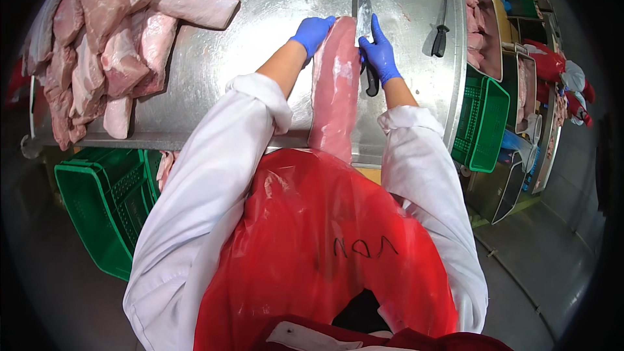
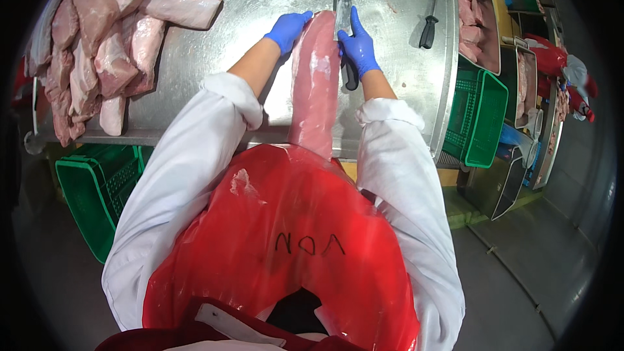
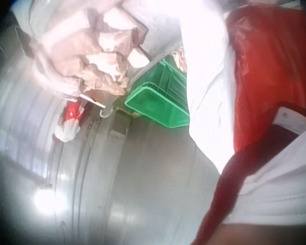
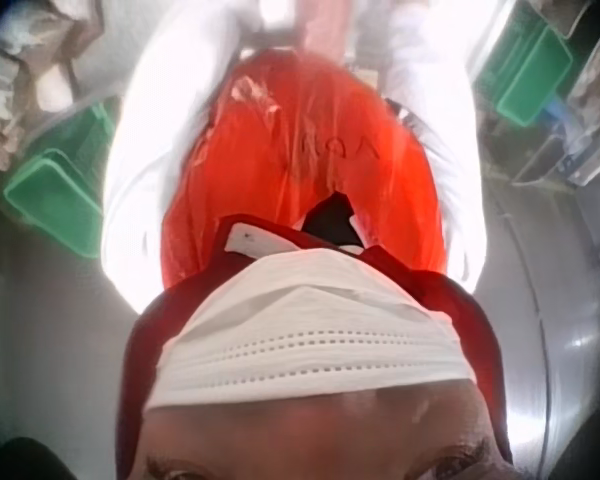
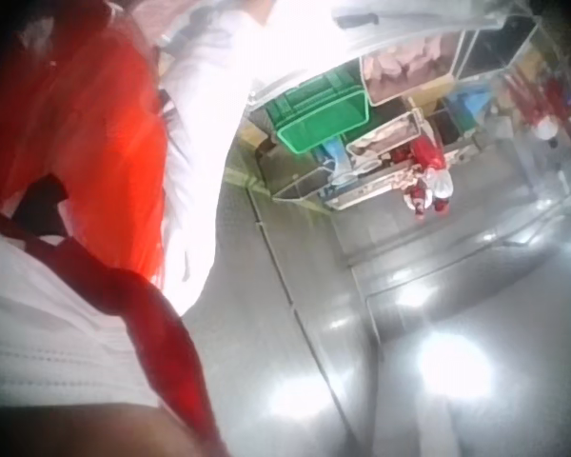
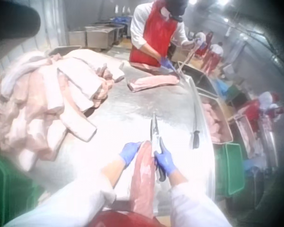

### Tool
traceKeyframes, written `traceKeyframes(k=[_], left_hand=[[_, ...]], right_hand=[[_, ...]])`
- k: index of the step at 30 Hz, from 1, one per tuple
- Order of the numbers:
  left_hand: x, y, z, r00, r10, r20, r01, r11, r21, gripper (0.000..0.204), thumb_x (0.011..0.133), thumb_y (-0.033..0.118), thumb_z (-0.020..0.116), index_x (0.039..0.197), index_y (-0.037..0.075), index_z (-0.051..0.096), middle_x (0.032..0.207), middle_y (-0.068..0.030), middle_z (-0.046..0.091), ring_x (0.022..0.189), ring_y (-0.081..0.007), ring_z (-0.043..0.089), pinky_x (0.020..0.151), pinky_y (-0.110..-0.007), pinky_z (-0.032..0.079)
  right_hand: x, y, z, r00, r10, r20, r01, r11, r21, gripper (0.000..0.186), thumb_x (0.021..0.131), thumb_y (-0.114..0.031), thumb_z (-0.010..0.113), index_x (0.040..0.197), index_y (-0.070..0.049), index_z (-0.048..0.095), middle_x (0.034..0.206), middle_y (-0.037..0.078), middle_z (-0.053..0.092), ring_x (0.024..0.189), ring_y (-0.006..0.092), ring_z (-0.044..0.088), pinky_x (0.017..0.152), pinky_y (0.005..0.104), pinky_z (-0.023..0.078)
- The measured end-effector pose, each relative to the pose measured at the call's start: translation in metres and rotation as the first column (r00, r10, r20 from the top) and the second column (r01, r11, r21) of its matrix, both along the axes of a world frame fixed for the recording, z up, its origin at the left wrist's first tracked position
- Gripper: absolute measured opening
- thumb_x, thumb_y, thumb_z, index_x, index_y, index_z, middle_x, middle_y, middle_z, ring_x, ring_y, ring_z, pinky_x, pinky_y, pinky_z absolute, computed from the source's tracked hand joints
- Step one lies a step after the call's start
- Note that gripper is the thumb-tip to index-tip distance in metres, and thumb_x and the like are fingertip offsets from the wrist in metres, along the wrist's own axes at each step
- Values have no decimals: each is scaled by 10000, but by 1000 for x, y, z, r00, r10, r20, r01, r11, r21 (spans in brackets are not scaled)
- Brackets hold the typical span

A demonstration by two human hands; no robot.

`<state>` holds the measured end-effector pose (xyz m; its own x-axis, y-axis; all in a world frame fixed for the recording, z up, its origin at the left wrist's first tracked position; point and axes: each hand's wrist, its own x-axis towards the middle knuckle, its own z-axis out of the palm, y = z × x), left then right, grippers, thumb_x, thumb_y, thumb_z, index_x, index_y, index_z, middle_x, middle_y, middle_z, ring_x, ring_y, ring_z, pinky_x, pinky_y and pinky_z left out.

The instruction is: The person cuts large pieces of raw pork on a stainless steel table using a knife. They trim fat and separate lean meat, placing trimmed pieces into green crates. The person handles multiple cuts sequentially, adjusting pieces as needed.

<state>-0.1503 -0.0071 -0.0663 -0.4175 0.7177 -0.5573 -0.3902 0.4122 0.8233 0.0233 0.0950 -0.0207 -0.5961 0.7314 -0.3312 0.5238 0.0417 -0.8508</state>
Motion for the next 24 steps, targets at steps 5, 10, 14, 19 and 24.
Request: traceKeyframes(k=[5, 10, 14, 19, 24], left_hand=[[-24, 47, -1, 962, -270, -41, 267, 962, -59, 322, 873, 233, 707, 1024, -51, 706, 960, -119, 710, 826, -191, 645, 771, -341, 510], [-38, 50, 11, 624, -567, -538, 544, 809, -222, 341, 834, 257, 715, 983, -49, 704, 921, -120, 715, 788, -195, 643, 740, -333, 509], [-38, 25, 30, 734, -483, -477, 473, 868, -151, 292, 832, 234, 699, 932, -41, 702, 868, -135, 700, 765, -191, 642, 739, -342, 509], [-42, 8, 15, 873, -331, -358, 357, 934, 10, 222, 862, 190, 647, 858, -27, 692, 764, -110, 675, 695, -169, 612, 703, -324, 498], [-33, 1, 19, 911, -238, -338, 275, 959, 67, 226, 872, 202, 634, 805, -9, 681, 741, -80, 660, 673, -157, 592, 683, -319, 485]], right_hand=[[9, -3, -17, 957, -144, -252, 90, 972, -215, 811, 916, 35, 563, 1579, -244, 187, 836, 55, 635, 564, 113, 553, 482, 277, 489], [14, -9, -10, 962, -191, -194, 141, 959, -247, 826, 920, 31, 562, 1585, -245, 155, 833, 69, 646, 555, 115, 552, 481, 289, 494], [4, -19, 13, 984, -164, -64, 158, 983, -96, 812, 910, -39, 584, 1581, -245, 174, 815, 93, 672, 574, 135, 603, 522, 307, 524], [-25, -24, 37, 999, -13, 52, 3, 981, 192, 788, 881, -160, 588, 1569, -207, 206, 871, 220, 702, 686, 274, 706, 656, 381, 563], [-48, -24, 49, 940, 147, 308, -244, 920, 308, 747, 865, -188, 550, 1547, -114, 253, 926, 273, 688, 818, 385, 702, 759, 424, 547]])
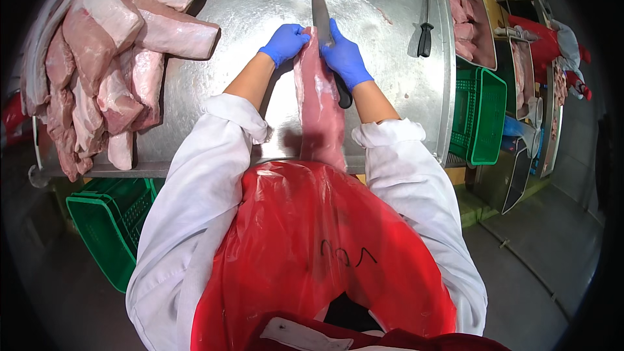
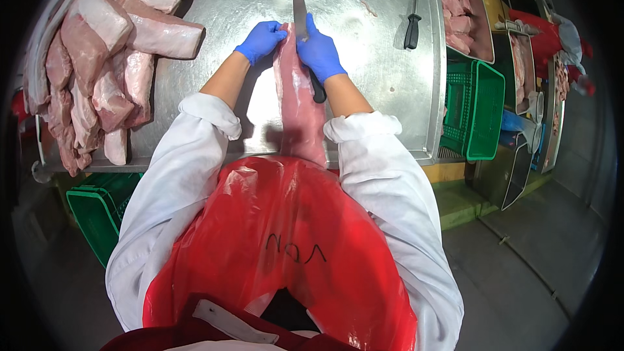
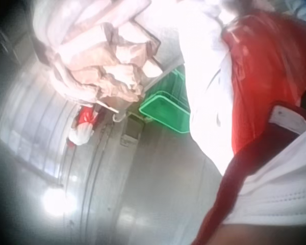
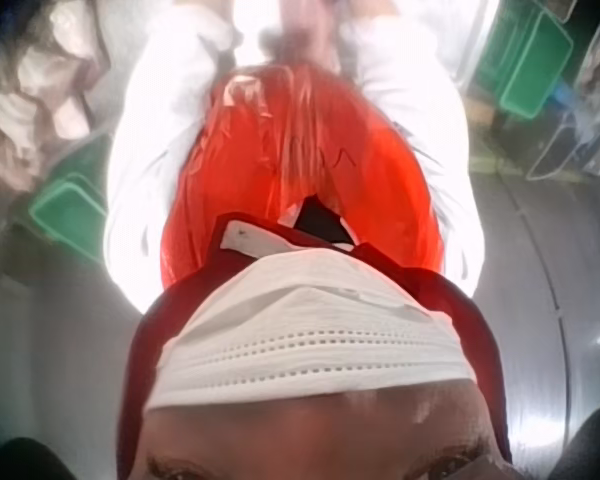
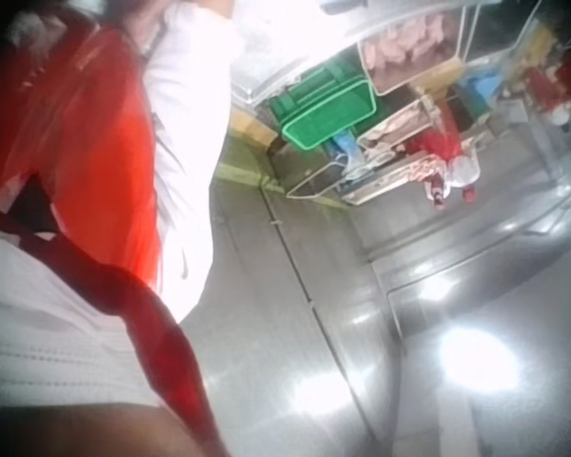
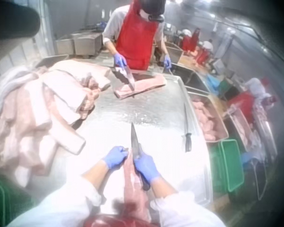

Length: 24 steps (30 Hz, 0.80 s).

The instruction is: The person cuts large pieces of raw pork on a stainless steel table using a knife. They trim fat and separate lean meat, placing trimmed pieces into green crates. The person handles multiple cuts sequentially, adjusting pieces as needed.

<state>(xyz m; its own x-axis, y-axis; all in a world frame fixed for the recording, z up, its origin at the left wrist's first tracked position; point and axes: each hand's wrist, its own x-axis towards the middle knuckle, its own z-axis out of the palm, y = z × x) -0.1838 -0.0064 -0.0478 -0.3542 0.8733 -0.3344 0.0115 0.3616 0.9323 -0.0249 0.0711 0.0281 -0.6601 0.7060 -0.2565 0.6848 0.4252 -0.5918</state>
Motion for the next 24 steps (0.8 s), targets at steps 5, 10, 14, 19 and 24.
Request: traceKeyframes(k=[5, 10, 14, 19, 24], left_hand=[[-2, -8, 4, 999, 17, -42, -20, 998, -55, 241, 874, 227, 633, 803, 0, 673, 730, -67, 644, 676, -162, 587, 682, -323, 483], [0, -7, 23, 908, -137, -397, 107, 990, -97, 253, 882, 262, 629, 859, 11, 651, 751, -120, 637, 675, -206, 592, 684, -344, 489], [8, -6, 29, 904, -50, -424, 66, 998, 23, 270, 894, 273, 612, 847, 8, 639, 743, -144, 633, 668, -230, 582, 682, -349, 489], [2, -21, 40, 910, 1, -414, 54, 991, 121, 247, 896, 250, 614, 858, 7, 646, 741, -137, 634, 672, -223, 576, 684, -349, 490], [10, -31, 58, 930, 67, -362, 20, 973, 231, 227, 881, 232, 631, 869, 6, 648, 729, -120, 619, 665, -201, 561, 680, -339, 485]], right_hand=[[44, -31, 27, 988, 103, 112, -73, 966, -248, 724, 863, -196, 563, 1536, -133, 302, 877, 239, 690, 740, 309, 691, 760, 387, 548], [26, -26, 39, 990, 58, 127, -17, 953, -304, 709, 865, -152, 553, 1532, -134, 312, 828, 212, 688, 681, 262, 680, 702, 361, 551], [25, -24, 30, 949, 221, 225, -179, 965, -193, 751, 837, -122, 528, 1539, -91, 265, 826, 260, 687, 687, 326, 701, 714, 400, 564], [66, -60, 61, 951, 269, 153, -209, 924, -321, 693, 885, -178, 510, 1538, -130, 283, 794, 246, 680, 612, 295, 680, 679, 382, 568], [33, -44, 55, 912, 342, 227, -296, 931, -214, 688, 906, -136, 527, 1545, -227, 289, 753, 193, 671, 545, 225, 651, 606, 370, 565]])
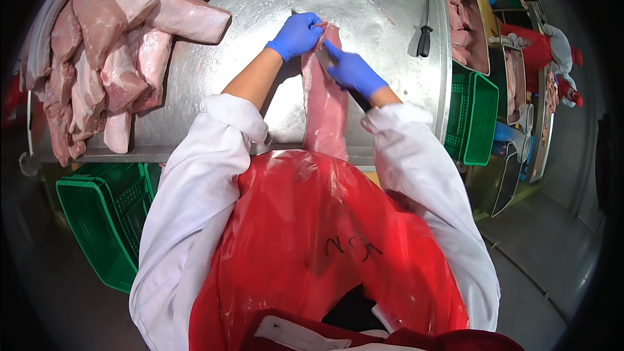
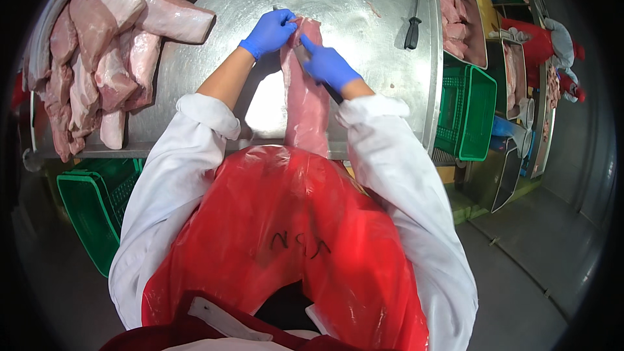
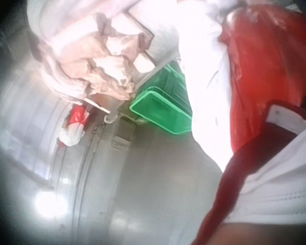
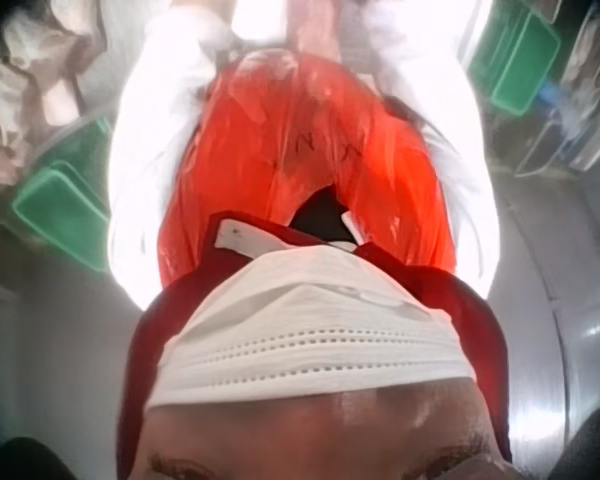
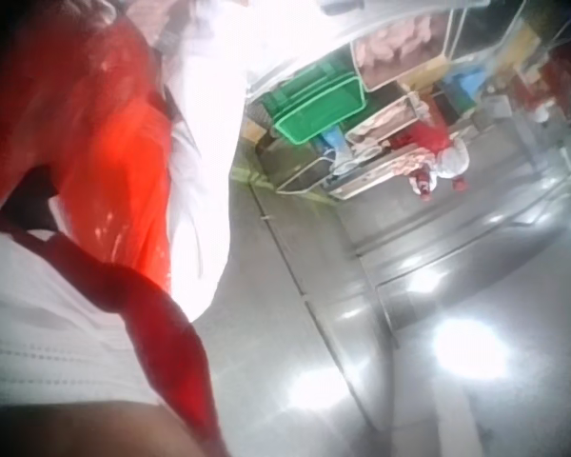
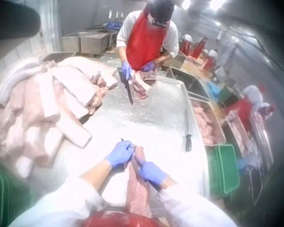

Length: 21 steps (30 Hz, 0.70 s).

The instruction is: The person cuts large pieces of raw pork on a stainless steel table using a knife. They trim fat and separate lean meat, placing trimmed pieces into green crates. The person handles multiple cuts sequentially, adjusting pieces as needed.

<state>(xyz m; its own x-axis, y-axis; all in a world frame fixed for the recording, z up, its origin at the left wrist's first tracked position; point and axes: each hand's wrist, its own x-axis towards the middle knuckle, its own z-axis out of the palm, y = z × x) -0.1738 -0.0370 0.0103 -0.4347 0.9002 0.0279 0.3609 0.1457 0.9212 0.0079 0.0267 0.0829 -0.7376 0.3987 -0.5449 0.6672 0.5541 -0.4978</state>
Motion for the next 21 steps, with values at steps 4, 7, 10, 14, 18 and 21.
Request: traceKeyframes(k=[4, 7, 10, 14, 18, 21], left_hand=[[-9, -20, 10, 998, 49, 45, -50, 999, 4, 219, 875, 227, 644, 880, 8, 652, 722, -85, 612, 664, -166, 551, 669, -324, 478], [7, -24, 32, 999, -36, 37, 34, 998, 45, 201, 857, 206, 640, 926, 20, 674, 808, -128, 659, 735, -220, 619, 719, -336, 507], [7, -25, 37, 1000, -23, 6, 22, 991, 130, 207, 875, 205, 645, 961, 21, 684, 780, -98, 649, 707, -185, 587, 700, -320, 491], [-6, -43, 40, 997, 63, 43, -69, 988, 140, 217, 863, 206, 656, 976, 22, 684, 769, -103, 647, 689, -171, 594, 686, -326, 495], [14, -55, 83, 999, -34, -18, 37, 983, 182, 209, 860, 196, 646, 987, 33, 682, 781, -127, 653, 689, -192, 609, 684, -340, 502], [23, -62, 97, 999, -1, -54, 16, 961, 277, 199, 895, 203, 664, 958, 14, 658, 736, -49, 591, 676, -127, 491, 658, -307, 452]], right_hand=[[57, -16, 24, 992, 35, 117, -17, 988, -151, 744, 903, -119, 552, 1554, -314, 250, 777, 159, 680, 527, 178, 638, 576, 332, 572], [32, -6, 4, 992, 125, 27, -126, 991, 43, 714, 898, -154, 565, 1541, -303, 291, 729, 143, 655, 506, 206, 616, 563, 343, 558], [21, -4, 3, 986, 166, 11, -166, 983, 77, 680, 927, -185, 551, 1542, -294, 283, 672, 153, 621, 511, 241, 599, 545, 369, 530], [93, -18, 49, 970, 160, 185, -130, 978, -164, 687, 945, -131, 537, 1549, -326, 276, 741, 49, 623, 513, 116, 534, 510, 302, 524], [77, -18, 43, 970, 166, 177, -152, 984, -92, 720, 913, -96, 556, 1546, -316, 291, 752, 55, 626, 537, 109, 536, 517, 291, 513], [49, -12, 25, 978, 183, 97, -171, 978, -123, 732, 908, -81, 545, 1549, -318, 284, 753, 63, 621, 582, 106, 543, 532, 291, 504]])
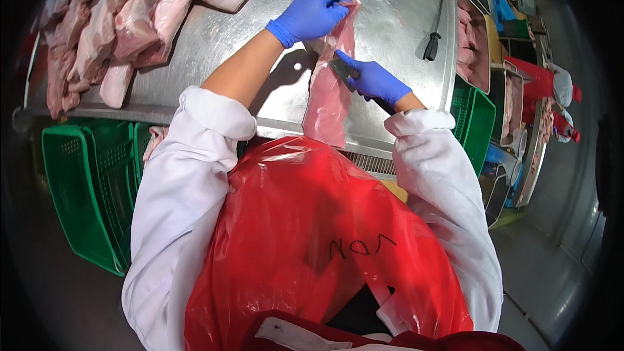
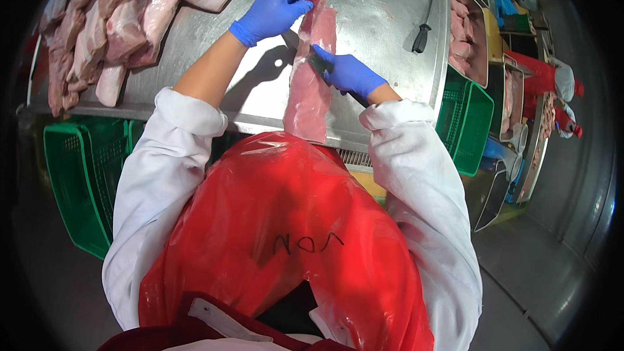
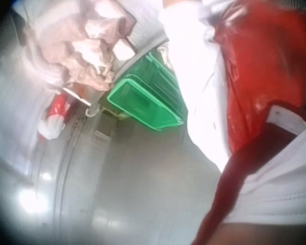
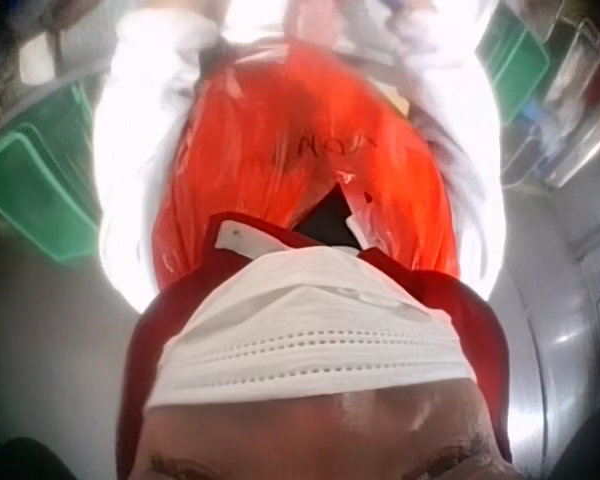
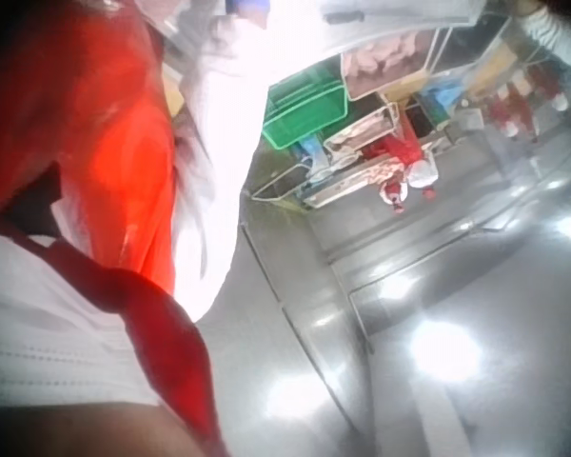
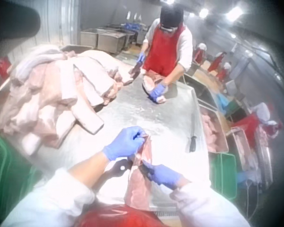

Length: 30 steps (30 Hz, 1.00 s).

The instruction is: The person cuts large pieces of raw pork on a stainless steel table using a knife. They trim fat and separate lean meat, placing trimmed pieces into green crates. The person handles multiple cuts sequentially, adjusting pieces as needed.

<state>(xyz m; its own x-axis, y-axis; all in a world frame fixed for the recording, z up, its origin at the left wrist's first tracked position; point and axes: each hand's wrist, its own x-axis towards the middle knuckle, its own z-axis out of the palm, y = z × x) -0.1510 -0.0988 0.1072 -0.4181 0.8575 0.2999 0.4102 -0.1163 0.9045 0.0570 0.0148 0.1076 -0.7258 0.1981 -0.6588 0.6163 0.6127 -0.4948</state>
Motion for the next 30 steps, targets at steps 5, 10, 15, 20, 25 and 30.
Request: traceKeyframes(k=[5, 10, 15, 20, 25, 30], left_hand=[[-1, -59, 36, 981, 152, 121, -157, 987, 35, 168, 946, 122, 613, 1042, -8, 660, 938, -25, 654, 863, -108, 589, 822, -262, 480], [56, -157, 107, 914, 138, 382, -265, 916, 303, 256, 895, 59, 653, 1133, -30, 619, 1013, -71, 653, 932, -144, 614, 848, -287, 500], [96, -358, 123, 744, 558, 366, -644, 745, 174, 437, 924, 100, 651, 1304, -62, 512, 1236, -143, 591, 1110, -252, 601, 975, -414, 487], [129, -482, 52, 330, 896, 298, -872, 410, -266, 217, 942, 94, 610, 1135, -5, 610, 1071, -83, 655, 895, -139, 602, 821, -253, 482], [139, -589, -89, 261, 782, -566, -818, -132, -559, 515, 864, 235, 737, 1221, -80, 540, 1023, -114, 655, 904, -186, 598, 845, -327, 494], [175, -524, -64, 305, 762, -571, -828, -84, -554, 528, 873, 233, 726, 1274, -49, 529, 993, -116, 652, 901, -195, 602, 847, -338, 489]], right_hand=[[97, -17, 49, 973, 171, 154, -146, 976, -164, 736, 914, -93, 534, 1563, -286, 244, 712, 77, 650, 492, 147, 571, 556, 307, 531], [64, -45, -12, 928, 328, -178, -365, 897, -250, 715, 910, -149, 545, 1561, -206, 255, 770, 144, 662, 553, 188, 614, 639, 323, 540], [69, -45, -4, 972, 125, -199, -198, 893, -405, 700, 932, -127, 563, 1553, -290, 285, 741, 59, 654, 593, 111, 585, 609, 276, 524], [36, 51, -33, 959, -65, -276, 18, 986, -167, 698, 914, -135, 585, 1525, -360, 332, 834, 56, 678, 641, 95, 588, 596, 261, 527], [-42, 89, -94, 893, 49, -448, -125, 982, -142, 725, 891, -131, 619, 1522, -361, 345, 855, 48, 662, 663, 95, 575, 657, 261, 520], [9, 108, -79, 984, 101, -149, -147, 929, -341, 722, 866, -118, 629, 1502, -362, 391, 1059, 76, 670, 877, 149, 618, 848, 300, 499]])
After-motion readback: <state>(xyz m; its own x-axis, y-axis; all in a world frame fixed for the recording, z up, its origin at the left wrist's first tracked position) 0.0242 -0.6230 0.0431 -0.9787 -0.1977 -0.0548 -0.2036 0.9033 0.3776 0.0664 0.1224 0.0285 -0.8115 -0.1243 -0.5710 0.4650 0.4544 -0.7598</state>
